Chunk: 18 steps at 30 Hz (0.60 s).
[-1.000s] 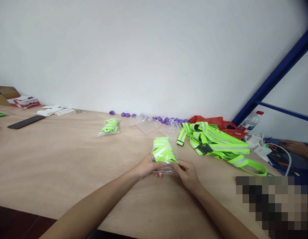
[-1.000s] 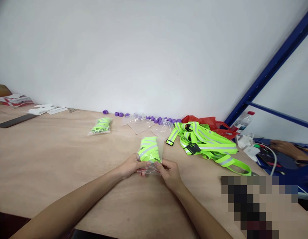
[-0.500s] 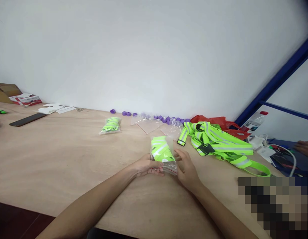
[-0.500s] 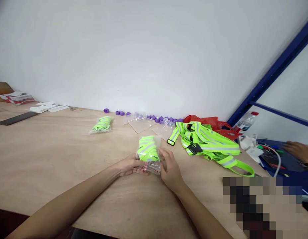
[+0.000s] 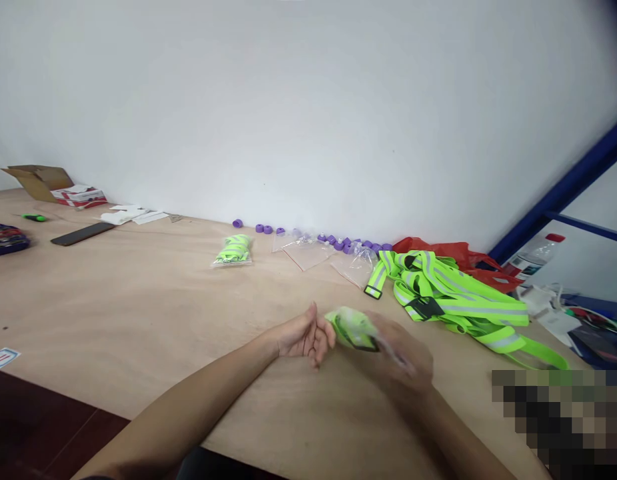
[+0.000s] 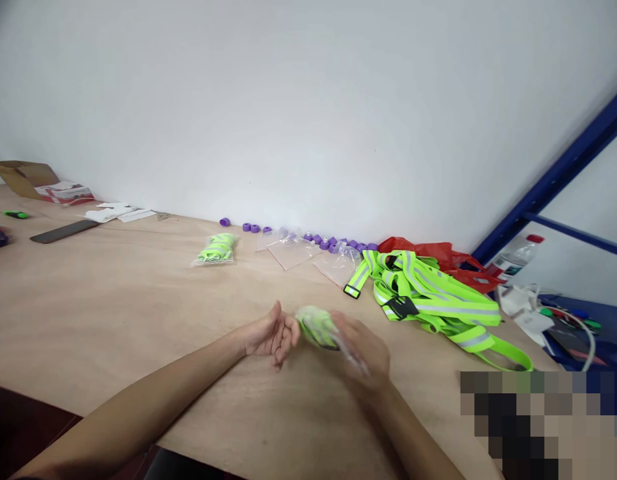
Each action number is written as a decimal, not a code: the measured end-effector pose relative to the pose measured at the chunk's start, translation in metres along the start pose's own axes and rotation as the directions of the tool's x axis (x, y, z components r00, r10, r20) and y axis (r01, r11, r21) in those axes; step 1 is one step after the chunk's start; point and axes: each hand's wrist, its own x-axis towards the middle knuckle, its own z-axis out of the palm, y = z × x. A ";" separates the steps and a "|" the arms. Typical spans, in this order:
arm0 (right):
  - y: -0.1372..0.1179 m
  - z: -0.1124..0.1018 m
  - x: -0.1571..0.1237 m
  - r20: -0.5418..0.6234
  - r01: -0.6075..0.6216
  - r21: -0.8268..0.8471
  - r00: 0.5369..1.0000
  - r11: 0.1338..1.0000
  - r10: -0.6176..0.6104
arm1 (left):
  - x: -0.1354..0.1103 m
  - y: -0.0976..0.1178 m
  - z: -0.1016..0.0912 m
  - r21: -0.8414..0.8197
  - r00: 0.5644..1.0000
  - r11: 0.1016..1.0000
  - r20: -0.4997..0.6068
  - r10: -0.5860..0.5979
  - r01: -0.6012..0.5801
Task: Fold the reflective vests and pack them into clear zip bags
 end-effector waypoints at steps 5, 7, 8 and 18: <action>-0.012 0.003 0.003 -0.300 -0.335 0.194 0.875 0.922 0.380 | 0.004 0.002 -0.003 0.023 0.950 0.968 -0.188 0.250 -0.250; -0.019 0.009 0.006 -0.185 -0.364 0.251 0.892 0.897 0.414 | 0.007 0.001 -0.001 0.055 0.925 0.958 -0.249 0.286 -0.282; -0.022 0.013 0.007 -0.106 -0.375 0.265 0.904 0.888 0.413 | 0.008 -0.001 0.001 0.078 0.913 0.954 -0.274 0.301 -0.291; -0.024 0.025 0.009 0.209 -0.525 0.363 0.851 0.769 0.482 | 0.009 -0.009 0.008 0.217 0.900 0.944 -0.309 0.306 -0.247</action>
